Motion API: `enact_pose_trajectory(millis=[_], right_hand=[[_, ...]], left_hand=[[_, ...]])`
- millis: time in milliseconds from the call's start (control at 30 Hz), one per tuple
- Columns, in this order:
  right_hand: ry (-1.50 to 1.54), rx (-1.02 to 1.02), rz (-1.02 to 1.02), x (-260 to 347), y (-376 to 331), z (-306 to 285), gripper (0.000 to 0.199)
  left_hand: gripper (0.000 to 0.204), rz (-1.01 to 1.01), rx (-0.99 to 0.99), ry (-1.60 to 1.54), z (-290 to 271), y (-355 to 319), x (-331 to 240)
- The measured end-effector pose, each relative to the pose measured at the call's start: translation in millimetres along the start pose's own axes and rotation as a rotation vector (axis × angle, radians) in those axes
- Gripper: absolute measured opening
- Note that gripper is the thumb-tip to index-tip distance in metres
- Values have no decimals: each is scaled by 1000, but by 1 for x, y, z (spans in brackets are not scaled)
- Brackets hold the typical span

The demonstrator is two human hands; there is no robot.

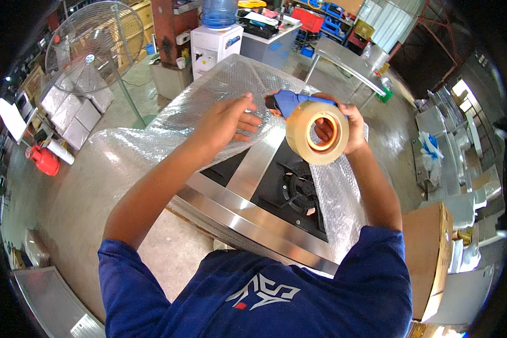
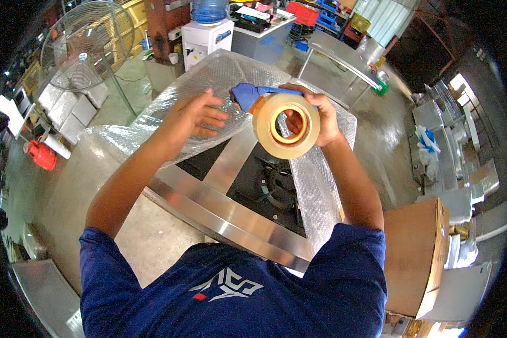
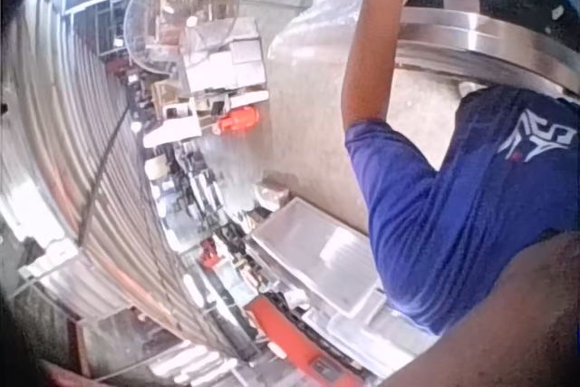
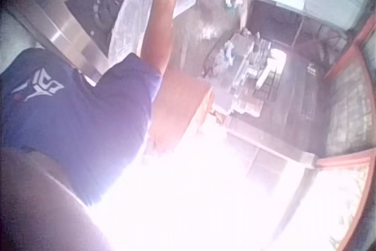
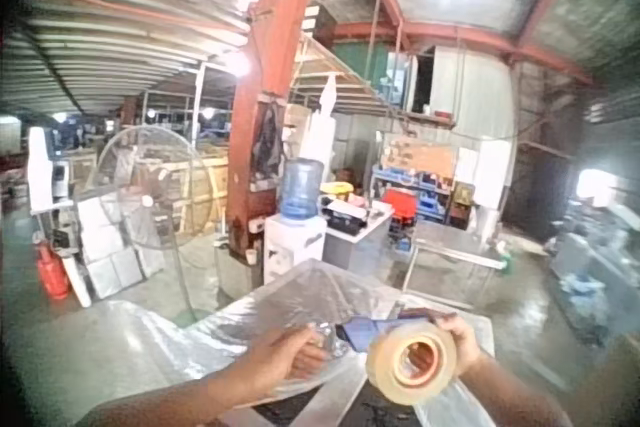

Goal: The person wraps a large stainless steel appliance with bubble wrap and secures it with packing tape. They then retrieve a roll of bubble wrap, unroll a sheet, and place it over another appliance on a table.

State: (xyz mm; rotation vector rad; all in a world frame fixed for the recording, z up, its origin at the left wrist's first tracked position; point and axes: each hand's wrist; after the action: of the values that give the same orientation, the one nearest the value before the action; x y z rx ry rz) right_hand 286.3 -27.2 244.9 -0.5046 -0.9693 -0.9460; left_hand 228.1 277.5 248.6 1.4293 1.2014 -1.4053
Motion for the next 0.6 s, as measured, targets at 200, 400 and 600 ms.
enact_pose_trajectory(millis=[200,400,600], right_hand=[[-132,124,-151,-3,-6,2,72],[-157,109,-218,-8,-6,7,74],[-358,40,-291,-16,-6,7,81]], left_hand=[[52,-96,189,-492,20,-5,6],[34,-66,229,-721,31,-9,18],[19,2,253,-913,38,-8,32]])
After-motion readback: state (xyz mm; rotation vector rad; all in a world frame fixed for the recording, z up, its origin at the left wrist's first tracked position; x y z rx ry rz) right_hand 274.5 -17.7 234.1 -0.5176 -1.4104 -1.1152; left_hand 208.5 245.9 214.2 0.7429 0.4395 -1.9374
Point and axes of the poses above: each hand's wrist, its own y-axis towards the middle knuckle, its own z-axis out of the palm, x = y × z, and after that the axes turned 6 degrees about y, right-handed
